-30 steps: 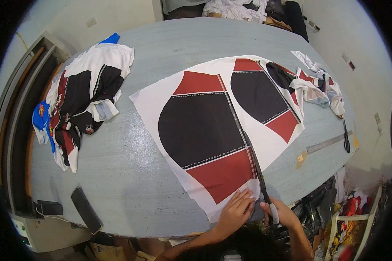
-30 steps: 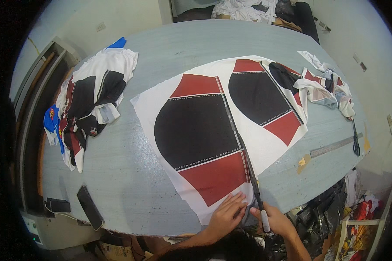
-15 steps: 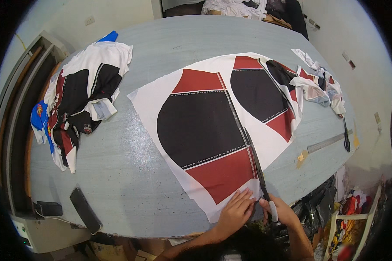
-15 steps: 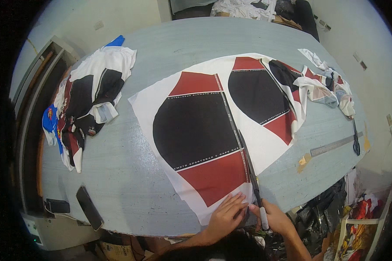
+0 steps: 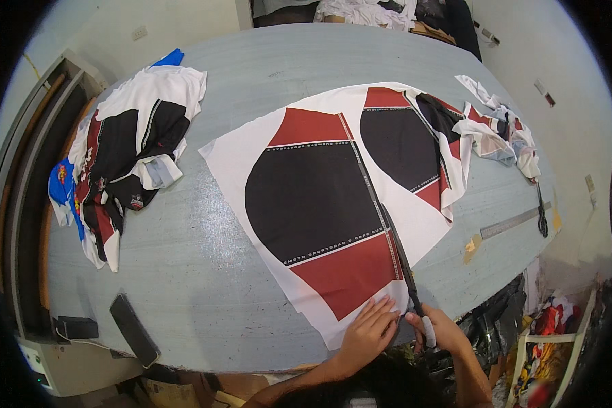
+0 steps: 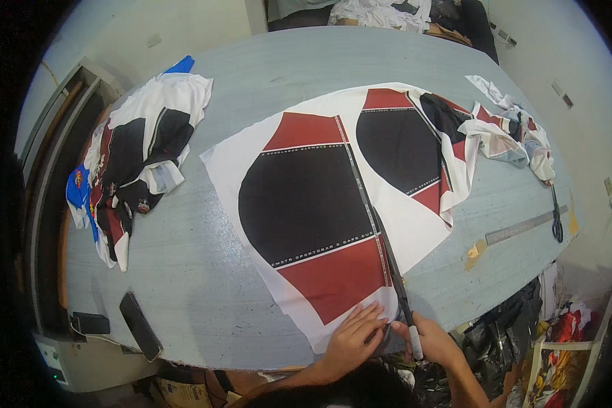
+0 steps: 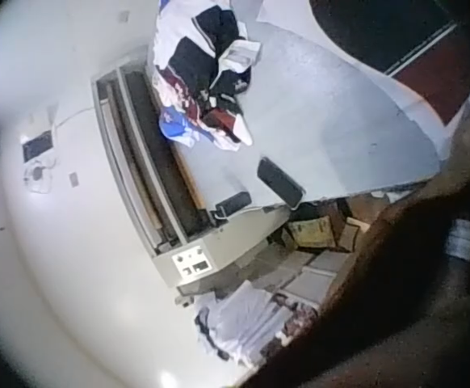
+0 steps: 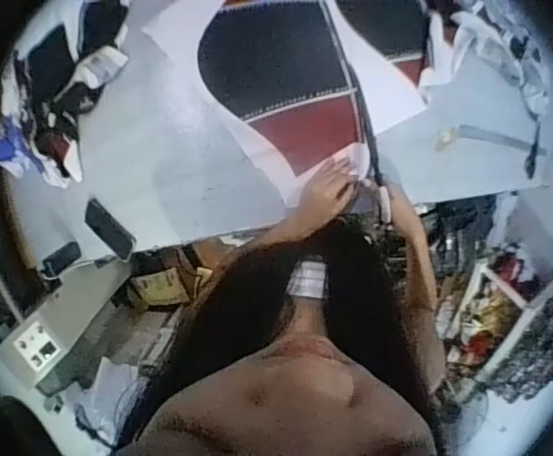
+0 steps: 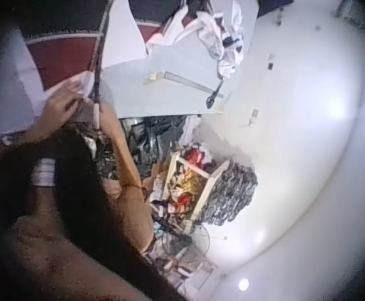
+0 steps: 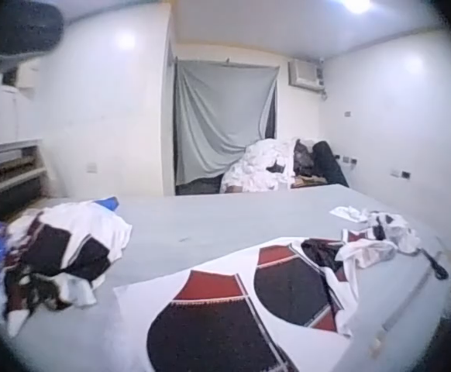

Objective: The recorder is using large scissors to cut out pattern pieces from a sheet of printed fabric on a large work table.

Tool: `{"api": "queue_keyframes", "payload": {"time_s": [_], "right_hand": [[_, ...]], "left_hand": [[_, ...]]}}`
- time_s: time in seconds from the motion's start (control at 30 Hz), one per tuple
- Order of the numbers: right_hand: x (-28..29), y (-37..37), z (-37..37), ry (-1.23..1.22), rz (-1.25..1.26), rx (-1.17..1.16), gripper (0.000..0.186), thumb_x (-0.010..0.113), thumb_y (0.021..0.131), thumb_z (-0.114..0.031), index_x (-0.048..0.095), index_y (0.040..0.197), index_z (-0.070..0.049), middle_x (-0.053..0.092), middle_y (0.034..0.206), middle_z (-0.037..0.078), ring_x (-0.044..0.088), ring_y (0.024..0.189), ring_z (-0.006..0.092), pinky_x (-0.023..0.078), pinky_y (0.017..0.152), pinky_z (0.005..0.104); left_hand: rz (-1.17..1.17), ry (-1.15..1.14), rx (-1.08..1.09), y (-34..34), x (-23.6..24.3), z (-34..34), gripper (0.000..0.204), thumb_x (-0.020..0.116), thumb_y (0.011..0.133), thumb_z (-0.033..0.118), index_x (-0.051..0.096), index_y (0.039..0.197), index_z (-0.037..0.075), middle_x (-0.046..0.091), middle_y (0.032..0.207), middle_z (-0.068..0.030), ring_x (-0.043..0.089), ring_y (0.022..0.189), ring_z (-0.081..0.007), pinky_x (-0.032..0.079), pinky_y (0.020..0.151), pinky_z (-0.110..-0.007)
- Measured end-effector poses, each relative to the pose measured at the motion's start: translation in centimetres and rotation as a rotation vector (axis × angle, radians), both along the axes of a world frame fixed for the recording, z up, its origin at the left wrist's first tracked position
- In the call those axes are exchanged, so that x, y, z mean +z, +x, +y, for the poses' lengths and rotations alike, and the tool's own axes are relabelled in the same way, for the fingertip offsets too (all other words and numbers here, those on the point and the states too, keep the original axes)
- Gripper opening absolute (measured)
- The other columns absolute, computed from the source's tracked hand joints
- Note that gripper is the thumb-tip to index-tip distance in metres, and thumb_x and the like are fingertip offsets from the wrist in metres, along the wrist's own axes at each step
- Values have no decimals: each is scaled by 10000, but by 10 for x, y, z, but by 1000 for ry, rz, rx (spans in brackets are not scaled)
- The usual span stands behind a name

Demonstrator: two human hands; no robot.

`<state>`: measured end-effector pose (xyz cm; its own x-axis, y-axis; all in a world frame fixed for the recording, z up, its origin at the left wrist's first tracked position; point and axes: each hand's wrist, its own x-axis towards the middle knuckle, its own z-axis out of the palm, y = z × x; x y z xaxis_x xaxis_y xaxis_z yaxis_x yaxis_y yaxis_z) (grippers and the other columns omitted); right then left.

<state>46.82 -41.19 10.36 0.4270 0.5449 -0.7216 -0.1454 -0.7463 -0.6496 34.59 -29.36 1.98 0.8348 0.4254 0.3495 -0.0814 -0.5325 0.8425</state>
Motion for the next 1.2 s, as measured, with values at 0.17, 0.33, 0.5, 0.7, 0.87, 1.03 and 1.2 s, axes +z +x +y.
{"api": "queue_keyframes", "payload": {"time_s": [0.17, 0.33, 0.5, 0.7, 0.87, 1.03, 1.2], "right_hand": [[-14, 11, -5, 15, -23, 34, 499, 547, 911, -438, 497, 934, 58, 521, 570, 54, 565, 488, 153, 450, 450, 286], [-16, 18, 8, 72, -16, 10, 495, 524, 920, -452, 480, 863, 38, 522, 569, 61, 578, 493, 158, 461, 456, 290], [-10, 16, 15, 44, -34, 16, 520, 526, 913, -466, 492, 895, 53, 534, 575, 71, 575, 492, 167, 466, 466, 299], [-19, 20, 8, 9, -120, 87, 544, 522, 908, -485, 502, 913, 58, 550, 574, 93, 582, 499, 181, 465, 470, 310], [-6, 24, 23, 1, -100, 60, 572, 513, 901, -516, 498, 897, 56, 554, 556, 98, 588, 500, 186, 462, 474, 301], [-10, 37, 34, 39, -65, 85, 597, 501, 893, -547, 492, 884, 50, 551, 548, 81, 585, 486, 168, 453, 468, 284], [-10, 35, 38, 39, -81, 61, 584, 513, 892, -536, 493, 882, 48, 535, 539, 71, 585, 472, 172, 461, 467, 287]], "left_hand": [[-6, 15, -14, 0, 1, 0, 197, 656, 778, 39, 631, 970, 3, 611, 1153, -164, 563, 1129, -289, 413, 1003, -440], [-8, 20, -14, -2, 2, 1, 196, 657, 774, 34, 635, 967, 7, 608, 1158, -172, 559, 1137, -286, 410, 1005, -444], [2, -6, -34, -1, -1, 1, 192, 662, 769, 31, 643, 958, 7, 606, 1160, -175, 556, 1143, -283, 405, 1011, -447], [-25, 15, -5, -3, 4, -1, 191, 641, 782, 45, 630, 968, 1, 613, 1135, -175, 551, 1146, -291, 396, 1011, -435], [-11, 8, -23, -1, 2, 2, 227, 658, 765, 32, 637, 990, 13, 609, 1153, -171, 556, 1144, -275, 405, 1012, -446], [-4, 6, -35, -3, 2, 0, 219, 647, 772, 36, 637, 990, 16, 608, 1156, -162, 549, 1154, -271, 398, 1018, -450], [-7, 2, -47, -2, 5, 2, 214, 642, 775, 39, 635, 987, 12, 604, 1166, -154, 543, 1161, -273, 392, 1022, -458]]}}
